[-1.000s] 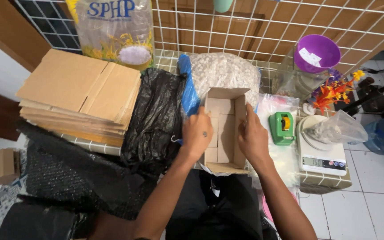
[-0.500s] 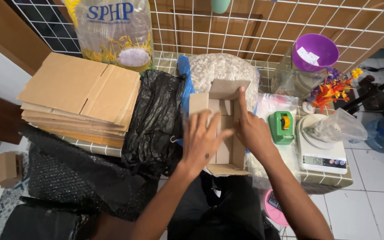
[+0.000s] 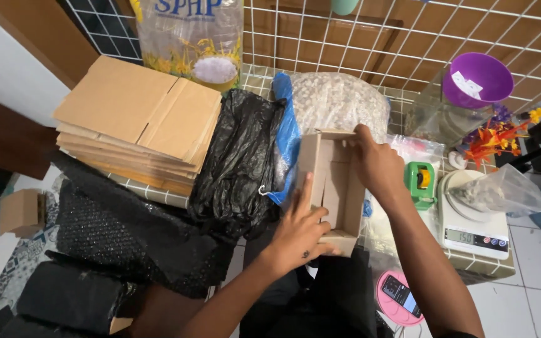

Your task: The person scoops aquarium gravel from a large bag into a small plastic bag, weighs it on a digital scale, places the small bag into a cardboard box, and wraps the box in a black plastic bag.

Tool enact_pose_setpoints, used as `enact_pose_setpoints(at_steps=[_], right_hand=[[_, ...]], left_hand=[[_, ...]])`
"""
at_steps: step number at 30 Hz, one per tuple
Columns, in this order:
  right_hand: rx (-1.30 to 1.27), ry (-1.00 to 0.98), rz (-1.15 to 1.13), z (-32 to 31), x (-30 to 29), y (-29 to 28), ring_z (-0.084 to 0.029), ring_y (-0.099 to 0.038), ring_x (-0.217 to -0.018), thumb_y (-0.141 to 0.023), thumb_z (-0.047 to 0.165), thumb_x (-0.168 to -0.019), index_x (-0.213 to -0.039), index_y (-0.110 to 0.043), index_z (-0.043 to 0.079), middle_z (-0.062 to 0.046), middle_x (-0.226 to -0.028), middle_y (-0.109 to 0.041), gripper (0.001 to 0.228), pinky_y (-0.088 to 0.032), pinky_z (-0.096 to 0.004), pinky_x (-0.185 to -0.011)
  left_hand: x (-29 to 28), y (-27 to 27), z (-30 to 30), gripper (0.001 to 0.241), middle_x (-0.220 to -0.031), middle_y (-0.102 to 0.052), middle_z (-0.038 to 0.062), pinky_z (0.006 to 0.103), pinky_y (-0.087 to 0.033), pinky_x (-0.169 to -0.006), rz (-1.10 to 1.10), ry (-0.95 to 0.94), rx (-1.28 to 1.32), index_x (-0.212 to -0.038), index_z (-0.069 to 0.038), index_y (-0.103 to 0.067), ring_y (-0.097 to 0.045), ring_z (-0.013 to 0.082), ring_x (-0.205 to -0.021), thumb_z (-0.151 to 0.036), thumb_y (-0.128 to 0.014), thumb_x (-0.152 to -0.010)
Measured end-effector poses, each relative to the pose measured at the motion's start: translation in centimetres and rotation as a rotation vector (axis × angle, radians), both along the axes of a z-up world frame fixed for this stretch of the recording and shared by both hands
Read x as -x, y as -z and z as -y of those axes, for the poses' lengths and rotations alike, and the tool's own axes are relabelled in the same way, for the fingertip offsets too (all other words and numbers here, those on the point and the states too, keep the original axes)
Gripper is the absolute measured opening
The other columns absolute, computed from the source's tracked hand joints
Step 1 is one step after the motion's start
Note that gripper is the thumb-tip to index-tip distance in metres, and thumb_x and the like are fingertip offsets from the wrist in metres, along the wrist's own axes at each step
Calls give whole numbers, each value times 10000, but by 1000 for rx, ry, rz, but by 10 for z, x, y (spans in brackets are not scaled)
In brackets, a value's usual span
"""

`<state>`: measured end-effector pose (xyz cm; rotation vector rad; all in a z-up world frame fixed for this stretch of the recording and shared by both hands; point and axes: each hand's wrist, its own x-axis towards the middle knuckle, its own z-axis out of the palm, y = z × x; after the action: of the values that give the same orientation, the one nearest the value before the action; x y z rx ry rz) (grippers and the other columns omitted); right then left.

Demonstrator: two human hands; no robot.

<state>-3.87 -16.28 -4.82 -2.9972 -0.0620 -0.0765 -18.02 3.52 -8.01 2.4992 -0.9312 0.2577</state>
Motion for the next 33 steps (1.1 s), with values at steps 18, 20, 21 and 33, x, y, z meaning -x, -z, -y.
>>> enact_pose_setpoints(at_steps=[18, 20, 21, 33], right_hand=[[-120, 38, 11, -3, 18, -79, -584, -693, -928, -537, 337, -1056, -1355, -490, 315, -310, -893, -699, 303, -545, -642, -845], [-99, 44, 9, -5, 24, -96, -593, -689, -936, -553, 354, -1047, -1364, -489, 319, -320, -912, -699, 325, -544, -654, -846], [-109, 49, 24, -6, 26, -105, -613, -680, -933, -553, 346, -1041, -1366, -487, 306, -335, -934, -694, 334, -537, -673, -840], [-94, -165, 205, 18, -9, -72, -594, -675, -871, -679, 305, -981, -1235, -536, 138, -162, -1113, -609, 336, -546, -700, -759]], left_hand=[[-2, -20, 6, 536, -1179, -711, 91, 697, -475, -1004, 591, -81, 334, -725, -84, -620, -498, 593, -1349, -595, -628, -886], [2, -35, 5, 502, -1186, -719, 90, 702, -472, -1009, 620, -88, 369, -720, -86, -611, -537, 573, -1327, -558, -662, -885], [1, -39, 5, 478, -1193, -724, 78, 709, -443, -1037, 628, -83, 380, -734, -95, -617, -556, 540, -1328, -544, -679, -887], [-13, -25, 21, 391, -892, -650, 77, 696, -459, -1034, 751, -1, 422, -740, -85, -580, -706, 374, -1097, -393, -728, -932]])
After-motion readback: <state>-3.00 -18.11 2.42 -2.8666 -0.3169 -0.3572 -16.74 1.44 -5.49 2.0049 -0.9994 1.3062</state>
